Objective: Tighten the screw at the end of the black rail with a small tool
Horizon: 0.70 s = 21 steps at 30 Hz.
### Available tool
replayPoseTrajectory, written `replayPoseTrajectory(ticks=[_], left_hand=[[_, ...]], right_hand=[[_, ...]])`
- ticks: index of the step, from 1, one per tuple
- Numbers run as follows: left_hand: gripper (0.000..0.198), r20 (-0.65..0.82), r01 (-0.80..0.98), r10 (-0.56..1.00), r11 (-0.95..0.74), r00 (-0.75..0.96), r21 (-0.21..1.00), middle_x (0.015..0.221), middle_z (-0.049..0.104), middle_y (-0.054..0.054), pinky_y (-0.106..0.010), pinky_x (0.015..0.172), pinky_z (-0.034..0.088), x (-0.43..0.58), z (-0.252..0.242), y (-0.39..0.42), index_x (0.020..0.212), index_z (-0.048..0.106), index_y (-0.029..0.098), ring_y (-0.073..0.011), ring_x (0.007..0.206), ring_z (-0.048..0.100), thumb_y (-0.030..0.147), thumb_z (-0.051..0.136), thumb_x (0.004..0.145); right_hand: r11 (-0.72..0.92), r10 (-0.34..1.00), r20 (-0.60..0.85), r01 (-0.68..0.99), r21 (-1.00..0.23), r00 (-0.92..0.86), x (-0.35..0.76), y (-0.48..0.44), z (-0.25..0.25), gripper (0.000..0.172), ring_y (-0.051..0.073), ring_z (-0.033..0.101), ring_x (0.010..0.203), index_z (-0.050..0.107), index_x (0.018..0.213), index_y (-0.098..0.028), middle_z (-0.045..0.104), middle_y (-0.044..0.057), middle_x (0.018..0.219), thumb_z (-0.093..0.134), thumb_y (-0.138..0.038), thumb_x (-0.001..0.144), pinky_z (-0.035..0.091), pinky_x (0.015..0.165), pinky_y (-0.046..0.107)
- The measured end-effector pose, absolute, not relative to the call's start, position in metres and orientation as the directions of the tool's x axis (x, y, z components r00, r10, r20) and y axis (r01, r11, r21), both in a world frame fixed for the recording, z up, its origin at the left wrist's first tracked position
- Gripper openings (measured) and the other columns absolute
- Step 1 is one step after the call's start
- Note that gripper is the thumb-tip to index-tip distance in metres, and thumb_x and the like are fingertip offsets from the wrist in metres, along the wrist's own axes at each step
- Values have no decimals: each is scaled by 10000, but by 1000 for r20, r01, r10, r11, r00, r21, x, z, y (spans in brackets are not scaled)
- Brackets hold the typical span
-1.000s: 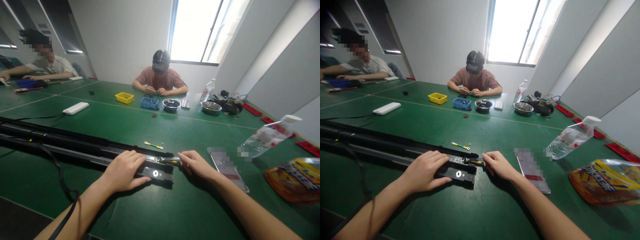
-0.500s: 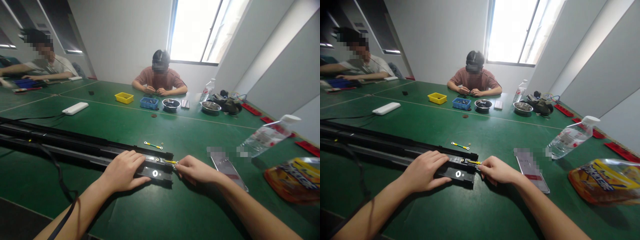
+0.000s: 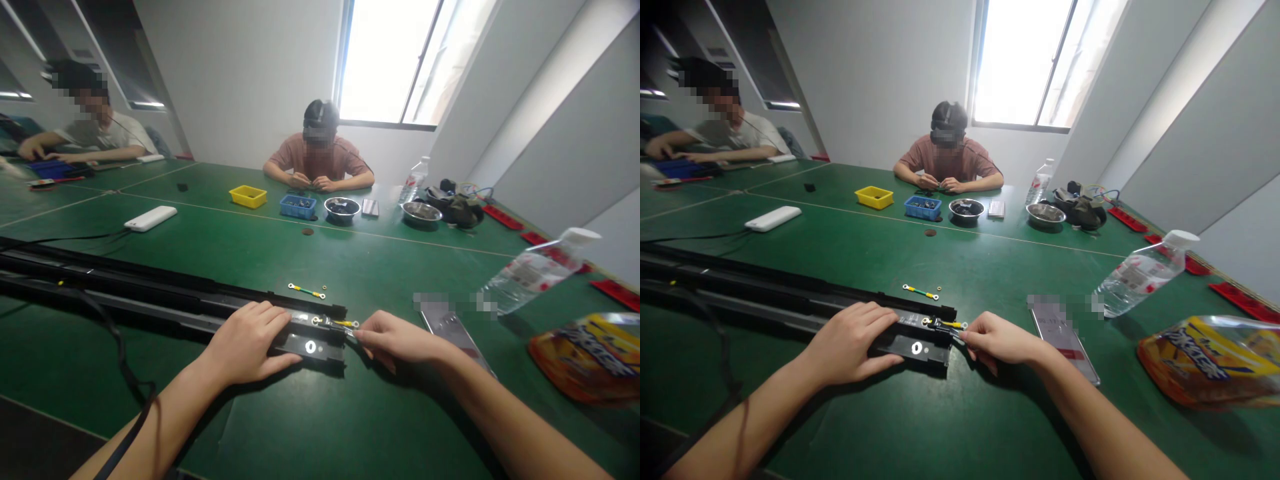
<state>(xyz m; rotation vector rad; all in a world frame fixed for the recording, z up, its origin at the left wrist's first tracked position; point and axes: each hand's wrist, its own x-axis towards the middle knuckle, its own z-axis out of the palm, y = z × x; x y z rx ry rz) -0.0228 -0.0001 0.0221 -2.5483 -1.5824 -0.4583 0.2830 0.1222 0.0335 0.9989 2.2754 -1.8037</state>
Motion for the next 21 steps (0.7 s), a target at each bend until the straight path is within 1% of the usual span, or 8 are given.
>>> replayPoseTrajectory(ticks=[2,4,7,9,15,21], left_hand=[[543,296,891,862,-449,412,69,1158,701,-138,-477,887,503,-23,22,0,1194,632,164,-327,1024,644,625,614,908],[545,291,892,864,-447,411,69,1161,699,-140,-482,890,502,-23,23,-1,1196,628,159,-328,1030,641,623,612,910],[541,291,892,863,-448,412,67,1153,700,-142,-483,889,501,-23,23,-1,1188,629,157,-329,1033,641,624,605,915],[544,286,891,865,-448,413,68,1148,699,-141,-478,884,499,-23,23,-1,1186,628,158,-325,1024,640,630,595,919],[550,289,889,862,-453,416,72,1156,697,-136,-476,886,495,-23,22,0,1191,628,152,-321,1021,635,630,591,921],[550,305,885,857,-458,416,79,1149,702,-130,-469,876,498,-22,23,0,1186,641,154,-318,1012,641,624,620,902]], right_hand=[[92,465,-431,526,-845,-773,283,123,31,538,108,525,390,568,643,-168,551,-15,465,526,-597,966,356,419,204],[96,526,-411,532,-841,-745,283,125,28,526,113,519,381,550,639,-175,538,-19,451,527,-587,966,338,410,207],[136,668,-292,498,-856,-684,282,129,24,491,111,492,380,553,673,-180,510,-40,435,516,-568,973,321,427,213],[158,730,-210,459,-874,-650,281,130,21,487,109,475,388,561,701,-181,496,-50,430,495,-575,979,325,448,217],[156,767,-142,396,-905,-626,277,127,14,531,109,460,397,563,707,-182,481,-55,445,484,-638,968,303,447,222],[181,768,-127,404,-897,-628,273,123,17,543,110,453,418,551,684,-184,485,-47,468,479,-637,976,317,462,229]])
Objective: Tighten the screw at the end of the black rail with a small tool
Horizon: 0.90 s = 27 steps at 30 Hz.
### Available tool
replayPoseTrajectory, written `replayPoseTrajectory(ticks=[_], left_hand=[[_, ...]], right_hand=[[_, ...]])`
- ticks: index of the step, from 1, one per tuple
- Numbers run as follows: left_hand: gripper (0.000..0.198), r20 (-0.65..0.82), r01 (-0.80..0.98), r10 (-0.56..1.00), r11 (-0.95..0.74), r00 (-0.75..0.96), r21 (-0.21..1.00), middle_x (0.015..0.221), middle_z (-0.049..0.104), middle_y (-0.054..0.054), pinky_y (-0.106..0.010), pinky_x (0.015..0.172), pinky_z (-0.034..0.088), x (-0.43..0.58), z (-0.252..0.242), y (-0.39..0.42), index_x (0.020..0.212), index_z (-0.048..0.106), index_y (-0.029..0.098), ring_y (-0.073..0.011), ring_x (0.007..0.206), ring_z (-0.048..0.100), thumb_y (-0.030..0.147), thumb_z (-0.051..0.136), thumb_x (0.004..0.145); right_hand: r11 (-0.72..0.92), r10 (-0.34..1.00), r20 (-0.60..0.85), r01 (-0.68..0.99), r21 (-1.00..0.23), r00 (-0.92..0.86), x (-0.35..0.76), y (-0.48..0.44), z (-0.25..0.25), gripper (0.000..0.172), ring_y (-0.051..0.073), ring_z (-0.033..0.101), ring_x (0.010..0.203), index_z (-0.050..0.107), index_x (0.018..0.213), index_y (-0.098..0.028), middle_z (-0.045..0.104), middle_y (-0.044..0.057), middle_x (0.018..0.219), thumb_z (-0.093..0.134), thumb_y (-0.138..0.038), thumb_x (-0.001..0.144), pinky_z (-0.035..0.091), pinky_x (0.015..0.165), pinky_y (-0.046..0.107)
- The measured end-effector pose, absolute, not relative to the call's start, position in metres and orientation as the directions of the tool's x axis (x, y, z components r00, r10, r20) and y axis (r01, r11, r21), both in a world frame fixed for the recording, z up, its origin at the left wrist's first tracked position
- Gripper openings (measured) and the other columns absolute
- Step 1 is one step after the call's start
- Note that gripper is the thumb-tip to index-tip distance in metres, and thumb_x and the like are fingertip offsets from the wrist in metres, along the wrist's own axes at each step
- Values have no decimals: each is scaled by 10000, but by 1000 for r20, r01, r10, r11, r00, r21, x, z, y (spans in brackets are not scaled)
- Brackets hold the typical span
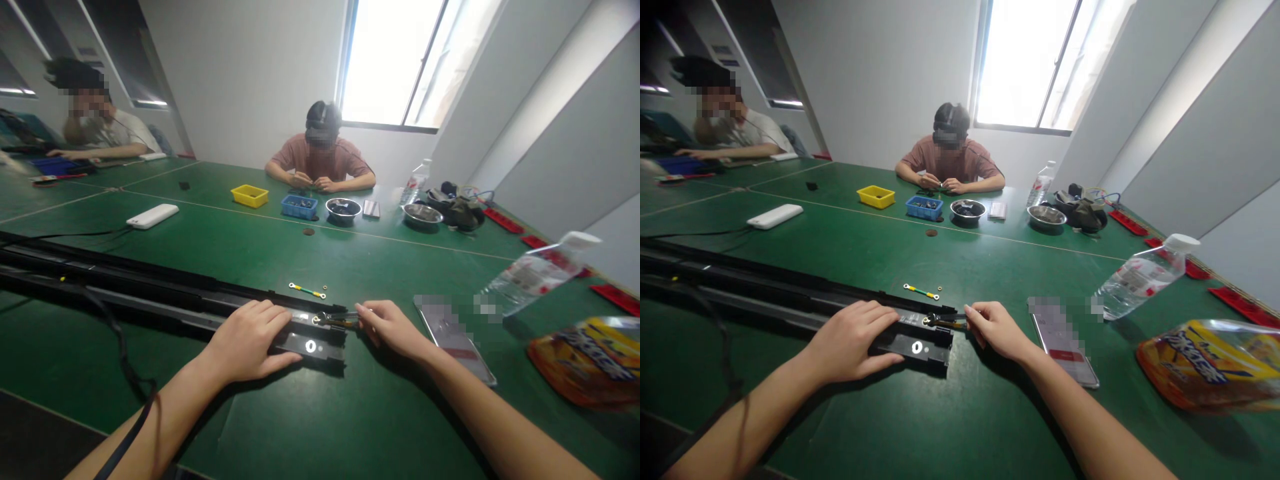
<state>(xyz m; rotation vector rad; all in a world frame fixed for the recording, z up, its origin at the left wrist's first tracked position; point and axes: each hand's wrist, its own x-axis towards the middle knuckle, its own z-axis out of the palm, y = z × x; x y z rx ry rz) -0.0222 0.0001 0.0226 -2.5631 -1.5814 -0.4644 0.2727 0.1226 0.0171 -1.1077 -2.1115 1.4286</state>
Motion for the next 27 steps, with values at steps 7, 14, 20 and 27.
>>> replayPoseTrajectory(ticks=[7,14,20,27], left_hand=[[540,310,887,855,-457,415,73,1131,706,-128,-461,861,501,-23,24,0,1175,648,157,-314,997,645,619,631,896],[554,293,888,860,-455,418,67,1147,702,-129,-469,873,498,-22,23,0,1185,634,151,-316,1004,639,627,622,902],[557,288,889,862,-452,417,69,1149,698,-129,-479,886,495,-23,23,0,1191,631,147,-318,1019,629,631,600,916],[546,277,893,869,-445,410,75,1165,694,-127,-480,888,492,-23,22,-1,1190,626,159,-320,1027,629,631,597,917]], right_hand=[[177,765,-128,398,-900,-631,272,121,18,526,108,449,424,544,693,-186,491,-46,474,470,-613,991,322,469,231],[168,766,-151,421,-891,-625,269,123,14,511,110,461,421,561,705,-182,501,-41,466,459,-587,1000,325,470,228],[193,734,-243,538,-820,-635,270,123,18,512,99,404,385,538,662,-186,449,-50,455,454,-560,1001,285,424,225],[379,615,-281,589,-714,-737,271,116,28,570,119,501,481,588,624,-160,551,5,544,443,-546,1017,355,510,242]])
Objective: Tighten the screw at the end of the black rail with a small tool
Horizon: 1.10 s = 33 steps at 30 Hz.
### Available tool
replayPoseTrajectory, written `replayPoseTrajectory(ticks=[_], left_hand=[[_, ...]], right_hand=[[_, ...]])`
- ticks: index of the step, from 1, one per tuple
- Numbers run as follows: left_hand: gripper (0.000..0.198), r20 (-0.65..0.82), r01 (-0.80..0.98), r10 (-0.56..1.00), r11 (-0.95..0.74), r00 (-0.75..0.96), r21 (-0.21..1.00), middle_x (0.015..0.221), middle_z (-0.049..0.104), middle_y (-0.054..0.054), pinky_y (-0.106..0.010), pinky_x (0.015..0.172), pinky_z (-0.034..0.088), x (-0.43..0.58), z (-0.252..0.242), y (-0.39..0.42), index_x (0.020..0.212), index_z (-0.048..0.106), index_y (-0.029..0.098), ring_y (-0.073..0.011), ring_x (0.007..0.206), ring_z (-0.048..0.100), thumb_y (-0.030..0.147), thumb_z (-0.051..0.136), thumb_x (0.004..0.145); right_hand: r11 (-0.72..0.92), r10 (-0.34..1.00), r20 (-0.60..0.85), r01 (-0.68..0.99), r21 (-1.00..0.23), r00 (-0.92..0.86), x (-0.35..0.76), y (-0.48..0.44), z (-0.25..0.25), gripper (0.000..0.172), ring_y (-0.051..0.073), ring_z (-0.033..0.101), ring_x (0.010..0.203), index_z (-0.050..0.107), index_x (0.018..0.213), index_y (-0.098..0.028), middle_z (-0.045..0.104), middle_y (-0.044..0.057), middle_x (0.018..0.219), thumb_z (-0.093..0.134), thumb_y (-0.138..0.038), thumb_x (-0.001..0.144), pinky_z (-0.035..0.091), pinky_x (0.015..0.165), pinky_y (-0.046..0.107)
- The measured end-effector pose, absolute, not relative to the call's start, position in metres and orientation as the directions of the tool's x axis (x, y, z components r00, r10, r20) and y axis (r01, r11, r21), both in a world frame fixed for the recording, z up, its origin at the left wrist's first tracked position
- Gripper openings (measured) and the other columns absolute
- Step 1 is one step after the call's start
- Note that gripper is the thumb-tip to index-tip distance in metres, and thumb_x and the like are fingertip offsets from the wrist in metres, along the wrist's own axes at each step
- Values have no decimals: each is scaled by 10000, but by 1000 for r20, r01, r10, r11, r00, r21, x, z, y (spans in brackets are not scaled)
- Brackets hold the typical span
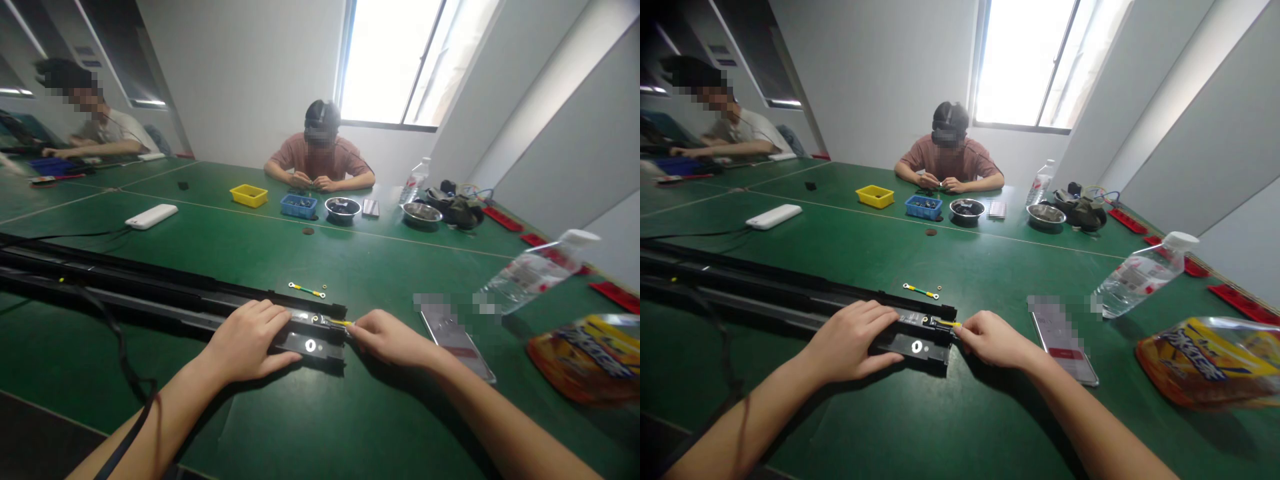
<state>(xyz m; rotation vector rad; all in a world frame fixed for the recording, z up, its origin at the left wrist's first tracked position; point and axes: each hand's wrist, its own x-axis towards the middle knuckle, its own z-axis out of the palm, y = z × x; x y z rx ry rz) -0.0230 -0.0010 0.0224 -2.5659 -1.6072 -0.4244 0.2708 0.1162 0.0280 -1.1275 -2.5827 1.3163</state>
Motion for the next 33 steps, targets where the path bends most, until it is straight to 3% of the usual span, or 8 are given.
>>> replayPoseTrajectory(ticks=[6,18,26,33], left_hand=[[541,291,891,865,-448,410,77,1158,699,-129,-475,887,497,-23,23,-1,1190,631,163,-320,1027,636,624,614,907],[547,301,889,860,-452,413,74,1149,703,-143,-481,887,507,-23,23,0,1191,640,154,-321,1020,640,624,604,913],[533,303,889,861,-450,408,83,1141,707,-133,-474,886,505,-22,24,0,1182,646,164,-324,1021,648,616,628,901],[537,279,892,870,-444,407,81,1131,700,-133,-468,875,502,-22,25,0,1175,634,158,-318,1010,639,623,619,907]], right_hand=[[411,608,-266,584,-700,-748,270,115,30,591,118,474,505,536,595,-167,543,10,562,421,-559,1023,337,527,250],[234,599,-360,586,-776,-715,275,115,30,608,109,457,417,522,601,-182,504,1,524,449,-654,977,321,408,229],[140,661,-370,592,-794,-652,278,121,29,546,98,418,369,463,588,-201,423,-40,490,491,-603,957,288,363,221],[156,808,-134,428,-890,-573,276,124,17,512,94,378,408,463,656,-212,381,-74,496,494,-629,951,269,399,225]])
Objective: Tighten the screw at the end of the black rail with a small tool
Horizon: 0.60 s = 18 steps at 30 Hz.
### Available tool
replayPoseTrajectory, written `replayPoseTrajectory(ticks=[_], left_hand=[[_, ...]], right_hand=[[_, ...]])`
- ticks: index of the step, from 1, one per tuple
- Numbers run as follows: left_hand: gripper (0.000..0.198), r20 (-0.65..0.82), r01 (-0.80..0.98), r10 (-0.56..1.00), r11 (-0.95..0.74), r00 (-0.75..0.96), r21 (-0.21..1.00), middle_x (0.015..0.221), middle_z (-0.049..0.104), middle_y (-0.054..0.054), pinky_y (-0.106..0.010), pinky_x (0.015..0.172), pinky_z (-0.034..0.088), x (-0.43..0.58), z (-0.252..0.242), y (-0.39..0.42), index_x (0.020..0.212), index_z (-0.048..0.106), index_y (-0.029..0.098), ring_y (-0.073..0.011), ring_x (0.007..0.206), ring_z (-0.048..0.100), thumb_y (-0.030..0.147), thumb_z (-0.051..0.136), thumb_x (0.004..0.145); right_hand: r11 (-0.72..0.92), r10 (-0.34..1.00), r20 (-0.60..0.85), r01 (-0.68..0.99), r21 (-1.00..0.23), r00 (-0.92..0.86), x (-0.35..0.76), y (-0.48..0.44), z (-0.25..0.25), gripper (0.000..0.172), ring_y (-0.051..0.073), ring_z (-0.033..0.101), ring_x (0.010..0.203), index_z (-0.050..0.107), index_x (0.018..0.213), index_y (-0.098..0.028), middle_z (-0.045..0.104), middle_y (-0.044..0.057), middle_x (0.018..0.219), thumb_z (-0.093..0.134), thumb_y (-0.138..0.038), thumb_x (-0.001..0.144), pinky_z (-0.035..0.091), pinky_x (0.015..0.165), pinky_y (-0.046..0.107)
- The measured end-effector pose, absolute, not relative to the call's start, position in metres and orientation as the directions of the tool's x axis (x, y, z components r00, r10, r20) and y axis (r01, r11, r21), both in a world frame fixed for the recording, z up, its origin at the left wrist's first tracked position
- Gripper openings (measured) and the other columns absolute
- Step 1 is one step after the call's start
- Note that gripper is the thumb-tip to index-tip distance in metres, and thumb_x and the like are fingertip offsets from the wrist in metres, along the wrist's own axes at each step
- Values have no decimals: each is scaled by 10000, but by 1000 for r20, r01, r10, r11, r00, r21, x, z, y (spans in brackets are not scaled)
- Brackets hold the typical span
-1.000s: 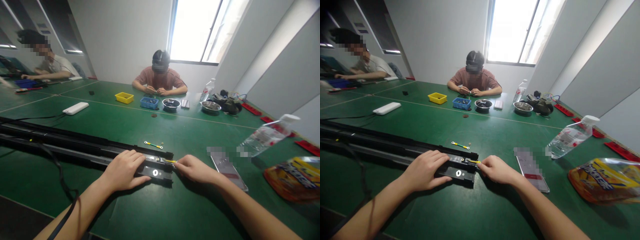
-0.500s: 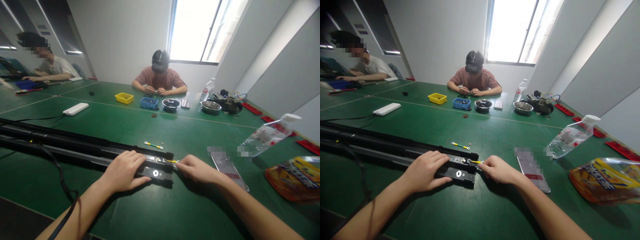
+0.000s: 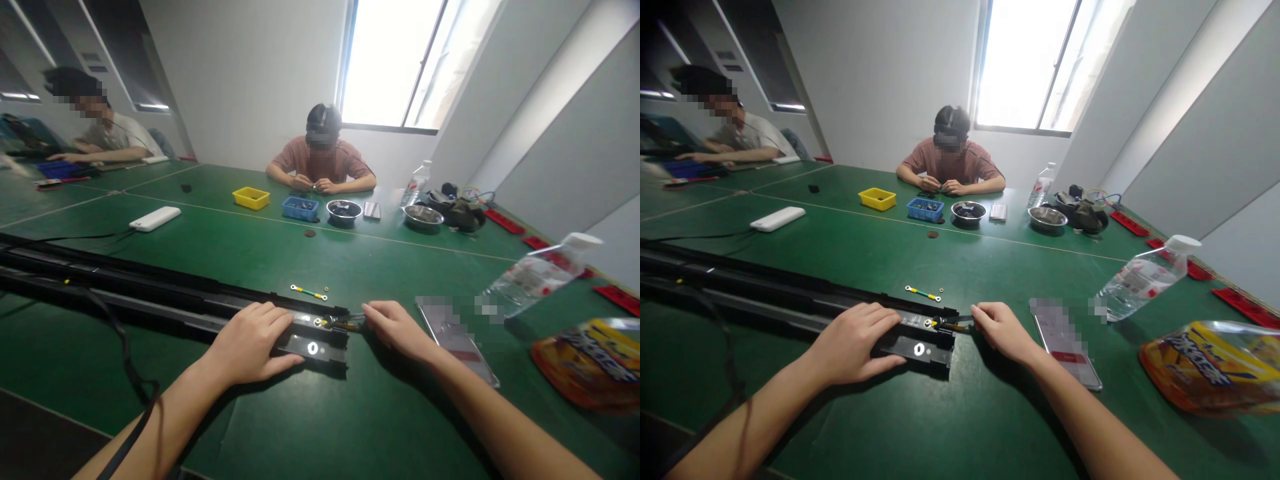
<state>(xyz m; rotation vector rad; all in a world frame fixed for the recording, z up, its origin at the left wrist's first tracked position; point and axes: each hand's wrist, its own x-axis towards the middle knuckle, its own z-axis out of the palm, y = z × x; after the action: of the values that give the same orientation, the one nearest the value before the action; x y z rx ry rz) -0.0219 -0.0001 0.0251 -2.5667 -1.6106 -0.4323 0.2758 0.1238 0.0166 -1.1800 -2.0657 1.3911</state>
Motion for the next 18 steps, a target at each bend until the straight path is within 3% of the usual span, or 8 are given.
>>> replayPoseTrajectory(ticks=[11,18], left_hand=[[529,305,887,859,-455,412,82,1128,704,-132,-462,866,498,-23,24,0,1178,633,170,-315,998,643,619,630,899],[531,316,887,854,-456,413,75,1122,709,-134,-463,860,499,-23,24,-1,1172,642,168,-317,995,647,625,622,901]], right_hand=[[183,805,-95,398,-899,-586,268,119,13,551,106,397,416,492,650,-204,425,-58,464,458,-645,978,277,447,236],[176,762,-186,475,-862,-620,266,117,18,536,109,398,428,516,672,-197,434,-53,481,453,-639,969,280,448,234]])
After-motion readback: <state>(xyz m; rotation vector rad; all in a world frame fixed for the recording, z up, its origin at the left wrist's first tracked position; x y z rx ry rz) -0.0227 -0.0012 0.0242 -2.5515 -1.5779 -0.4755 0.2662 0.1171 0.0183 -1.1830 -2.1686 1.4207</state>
